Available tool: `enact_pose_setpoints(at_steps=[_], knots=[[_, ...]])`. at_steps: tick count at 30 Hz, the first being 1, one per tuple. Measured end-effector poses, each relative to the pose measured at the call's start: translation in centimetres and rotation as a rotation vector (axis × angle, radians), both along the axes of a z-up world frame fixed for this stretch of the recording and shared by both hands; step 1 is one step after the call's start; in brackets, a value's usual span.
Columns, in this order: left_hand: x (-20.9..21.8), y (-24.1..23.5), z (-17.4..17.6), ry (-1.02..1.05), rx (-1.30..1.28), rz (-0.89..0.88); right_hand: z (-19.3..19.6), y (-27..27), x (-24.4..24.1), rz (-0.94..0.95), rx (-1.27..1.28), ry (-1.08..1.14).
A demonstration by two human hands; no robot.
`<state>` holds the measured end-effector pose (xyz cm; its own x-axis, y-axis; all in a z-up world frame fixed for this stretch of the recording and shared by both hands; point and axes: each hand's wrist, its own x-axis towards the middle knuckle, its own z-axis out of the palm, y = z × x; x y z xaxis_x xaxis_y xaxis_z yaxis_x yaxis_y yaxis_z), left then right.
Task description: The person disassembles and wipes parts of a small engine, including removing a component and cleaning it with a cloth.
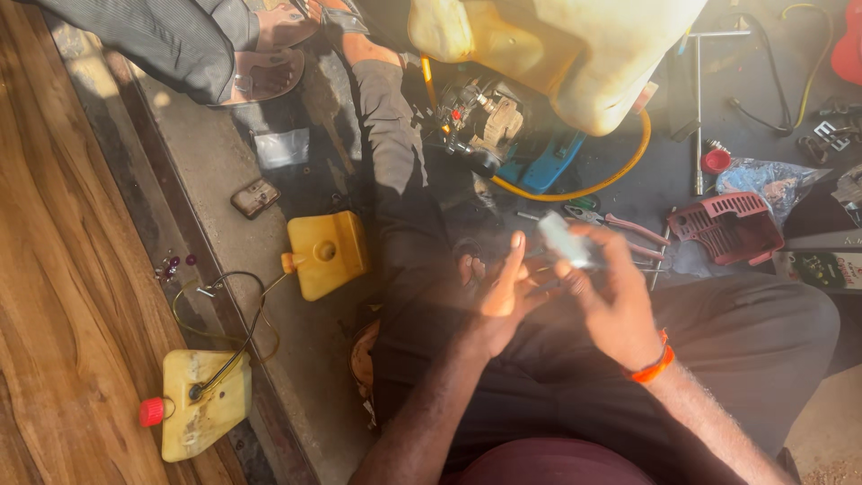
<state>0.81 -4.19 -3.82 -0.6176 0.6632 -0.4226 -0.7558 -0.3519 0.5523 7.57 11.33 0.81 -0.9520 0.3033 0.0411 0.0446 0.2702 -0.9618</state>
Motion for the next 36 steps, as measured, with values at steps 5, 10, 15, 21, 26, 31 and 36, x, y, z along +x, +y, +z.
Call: enact_pose_setpoints(at_steps=[5, 10, 15, 21, 26, 31, 36], knots=[[-1.1, 1.4, 0.0, -0.194, 0.075, 0.068, -0.9, 2.2, 2.4, 0.013, 0.060, 0.066], [-2.0, 0.0, 2.1, -0.175, 0.070, 0.057, -5.5, 8.7, 3.6, -0.008, 0.553, -0.061], [-3.1, -1.9, 2.8, -0.111, 0.074, 0.085, -7.9, 6.8, 3.7, 0.294, 1.086, -0.340], [-1.5, -1.8, -3.3, 0.015, -0.163, 0.089, -8.6, 2.7, 5.4, 0.797, 1.060, -0.610], [-1.9, -2.8, -6.6, 0.211, -0.559, 0.155, -6.6, 4.9, 0.2, 0.715, -0.193, -0.552], [-2.9, -3.7, -6.0, 0.029, -0.572, 0.184, 2.7, 9.5, -8.1, 0.239, -0.480, -0.112], [-3.1, -3.5, -8.3, 0.091, -0.629, 0.222, 12.2, 12.6, -10.6, 0.204, -0.546, 0.244]])
